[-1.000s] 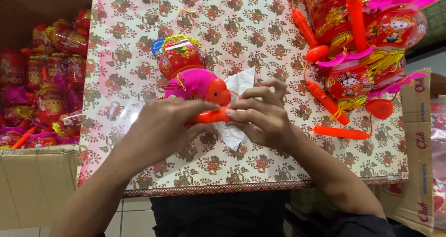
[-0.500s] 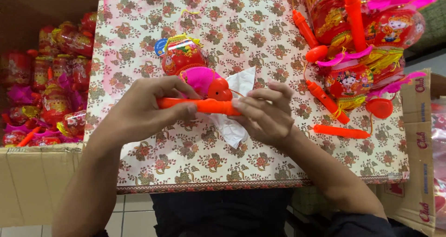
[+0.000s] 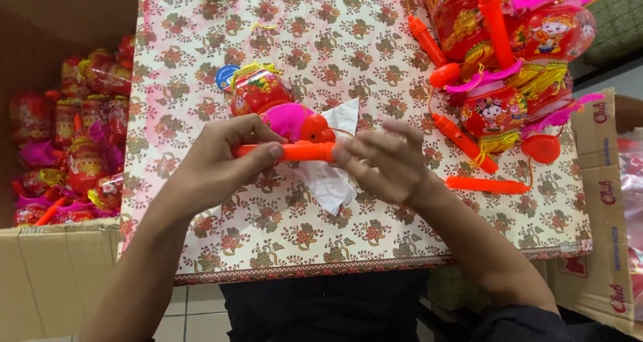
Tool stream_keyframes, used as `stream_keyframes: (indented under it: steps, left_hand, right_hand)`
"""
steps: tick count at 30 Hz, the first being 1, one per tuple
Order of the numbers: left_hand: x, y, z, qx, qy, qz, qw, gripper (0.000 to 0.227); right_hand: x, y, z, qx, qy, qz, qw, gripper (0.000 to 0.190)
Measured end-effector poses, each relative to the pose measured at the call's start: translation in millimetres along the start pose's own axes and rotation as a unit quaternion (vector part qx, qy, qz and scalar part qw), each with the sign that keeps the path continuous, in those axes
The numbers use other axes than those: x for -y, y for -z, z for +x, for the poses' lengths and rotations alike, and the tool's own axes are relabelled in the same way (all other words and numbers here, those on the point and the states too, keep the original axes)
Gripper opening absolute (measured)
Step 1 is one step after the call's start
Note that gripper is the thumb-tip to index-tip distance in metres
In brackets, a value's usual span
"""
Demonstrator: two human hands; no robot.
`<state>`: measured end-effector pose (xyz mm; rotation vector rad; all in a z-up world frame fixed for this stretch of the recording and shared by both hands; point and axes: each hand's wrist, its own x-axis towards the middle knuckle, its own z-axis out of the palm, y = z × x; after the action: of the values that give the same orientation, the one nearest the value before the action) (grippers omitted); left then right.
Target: Assembling small plastic decorative toys by joining multiple components together at a steady pace.
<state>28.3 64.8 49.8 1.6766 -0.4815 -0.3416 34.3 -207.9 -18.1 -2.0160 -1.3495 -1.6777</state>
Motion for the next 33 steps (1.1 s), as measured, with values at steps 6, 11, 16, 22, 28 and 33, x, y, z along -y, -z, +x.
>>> stream_keyframes:
  steps: [6,11,16,22,28,33]
  left_hand:
    - [-1,-1,-1,-0.042,-0.069,0.156,0.984,0.021]
    - [-4,-1,-3,-0.042,-0.139,0.248,0.958,0.02]
    - [-3,3,-2,-0.029,-0.105,0.272,0.956,0.035]
    - [-7,-4,-5,-0.018,-0.039,0.287,0.957,0.021]
    - [3,-12,-3,-0.049,-0.206,0.304,0.929,0.015]
    - [11,-13,-4,-0.07,-0.239,0.345,0.905,0.031]
  right_hand:
    - [2,7,11,0.052,-0.176,0.135,0.974,0.023]
    - [3,6,15,0.053,-0.194,0.187,0.961,0.02]
    - [-3,13,21,0.078,-0.203,0.205,0.954,0.017]
    - [-2,14,24,0.084,-0.173,0.184,0.964,0.01]
    - [1,12,19,0.112,-0.242,0.23,0.936,0.02]
    - [0,13,17,0.11,-0.291,0.252,0.916,0.021]
